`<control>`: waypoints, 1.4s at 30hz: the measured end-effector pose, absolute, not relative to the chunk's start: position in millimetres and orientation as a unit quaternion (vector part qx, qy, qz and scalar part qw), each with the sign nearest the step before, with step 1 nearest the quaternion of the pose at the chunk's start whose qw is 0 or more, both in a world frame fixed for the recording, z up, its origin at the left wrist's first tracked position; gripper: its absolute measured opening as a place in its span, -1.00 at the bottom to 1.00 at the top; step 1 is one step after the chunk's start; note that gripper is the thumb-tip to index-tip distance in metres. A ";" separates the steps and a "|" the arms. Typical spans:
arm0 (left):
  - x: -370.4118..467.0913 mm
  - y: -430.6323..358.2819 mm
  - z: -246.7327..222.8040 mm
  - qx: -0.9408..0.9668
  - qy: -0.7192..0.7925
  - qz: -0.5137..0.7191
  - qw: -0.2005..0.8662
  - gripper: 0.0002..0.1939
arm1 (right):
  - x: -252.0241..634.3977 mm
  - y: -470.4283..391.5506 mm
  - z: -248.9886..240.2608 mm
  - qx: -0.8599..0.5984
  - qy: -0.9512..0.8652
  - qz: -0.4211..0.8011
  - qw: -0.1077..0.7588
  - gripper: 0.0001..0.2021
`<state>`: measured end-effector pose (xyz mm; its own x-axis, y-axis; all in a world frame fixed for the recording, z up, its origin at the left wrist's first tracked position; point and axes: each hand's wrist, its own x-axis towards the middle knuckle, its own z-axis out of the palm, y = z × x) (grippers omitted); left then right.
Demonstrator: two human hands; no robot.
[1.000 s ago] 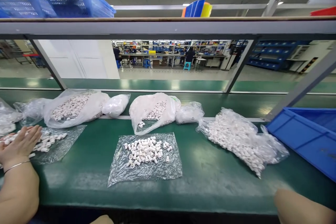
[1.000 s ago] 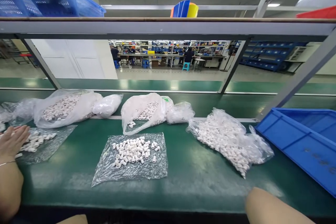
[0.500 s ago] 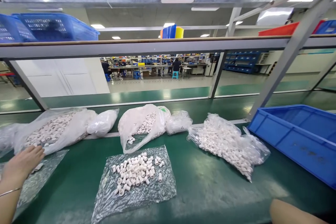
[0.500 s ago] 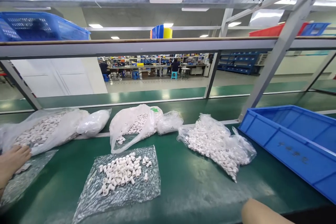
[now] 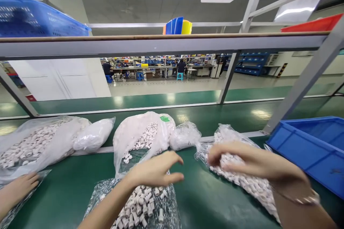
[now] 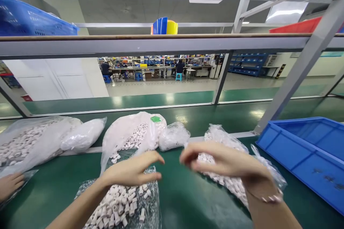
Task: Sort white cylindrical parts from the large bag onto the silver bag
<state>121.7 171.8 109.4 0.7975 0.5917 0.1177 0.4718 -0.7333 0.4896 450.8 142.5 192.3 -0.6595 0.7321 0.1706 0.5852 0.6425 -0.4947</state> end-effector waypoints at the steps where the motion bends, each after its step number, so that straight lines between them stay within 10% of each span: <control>1: 137.7 186.4 106.8 0.917 0.303 0.138 0.219 -0.50 | 453.2 165.5 184.2 -0.428 -0.865 0.201 0.170 -0.71; 4: 167.3 228.1 96.9 0.906 0.351 0.157 0.175 -0.40 | 463.2 239.0 147.2 -0.597 -0.766 0.118 0.205 -0.74; 15: 233.1 302.7 46.7 0.883 0.421 0.173 0.110 0.12 | 450.7 320.7 64.9 -0.492 -0.826 0.212 0.173 -0.77; 31: 208.7 329.2 36.5 0.855 0.449 0.237 0.107 -0.46 | 479.9 305.8 109.6 -0.585 -0.741 0.084 0.320 -0.61; 42: 202.2 335.7 26.3 0.855 0.406 0.285 0.153 -0.51 | 444.4 309.7 83.2 -0.452 -0.872 -0.005 0.187 -0.79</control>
<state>202.2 335.7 26.3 0.5076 0.7819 0.3620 0.6075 -0.6227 0.4931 444.4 309.7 83.2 -0.5218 0.7862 0.3310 0.7897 0.5919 -0.1613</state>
